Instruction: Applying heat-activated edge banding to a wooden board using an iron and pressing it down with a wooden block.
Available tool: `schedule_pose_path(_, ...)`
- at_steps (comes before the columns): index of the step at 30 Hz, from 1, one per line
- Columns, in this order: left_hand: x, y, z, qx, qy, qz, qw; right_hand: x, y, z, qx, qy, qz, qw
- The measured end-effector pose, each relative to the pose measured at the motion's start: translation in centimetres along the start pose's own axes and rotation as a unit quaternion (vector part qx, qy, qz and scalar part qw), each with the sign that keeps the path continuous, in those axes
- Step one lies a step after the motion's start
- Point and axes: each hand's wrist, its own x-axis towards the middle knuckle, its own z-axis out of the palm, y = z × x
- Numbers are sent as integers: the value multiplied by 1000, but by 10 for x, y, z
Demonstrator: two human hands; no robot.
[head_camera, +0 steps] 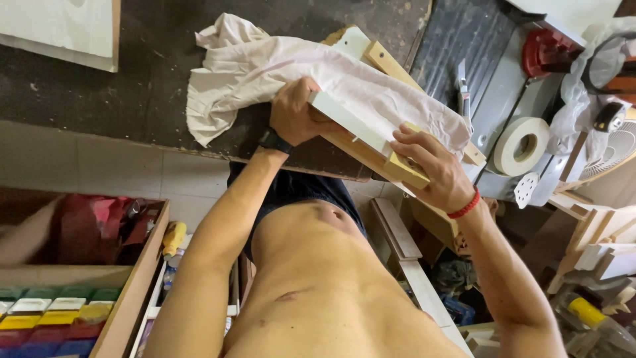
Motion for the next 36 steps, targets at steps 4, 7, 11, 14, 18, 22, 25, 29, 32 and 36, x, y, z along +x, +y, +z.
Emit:
schedule_pose_path(4,-1,2,-3,13,6,6,1000,-67,21,-14,7,-21,24,999)
schedule_pose_path(7,2,7,-8,-15,3,4,1000,-105,29,-26,-19,-29,48,998)
schedule_pose_path(11,8,27,-27,-28,-29,-37,999,-112,8,-46,-11,10,99,995)
schedule_pose_path(14,7,64,-53,-1,-7,-72,997,-127,19,-47,100,152,80,980)
schedule_pose_path(18,-13,102,-51,-1,-132,-228,965,-142,29,-44,413,334,175,829)
schedule_pose_path(22,10,140,-50,-60,-171,-304,935,-135,31,-40,447,324,160,818)
schedule_pose_path(25,13,147,-59,-173,-147,-305,925,-124,26,-34,451,304,141,827)
schedule_pose_path(29,-24,116,-67,299,-315,-61,899,-110,24,-31,497,272,174,805)
schedule_pose_path(32,-43,103,-64,465,-410,-28,784,-98,30,-29,545,173,126,811)
schedule_pose_path(36,-28,97,-64,494,-383,35,780,-71,14,-28,491,103,97,859)
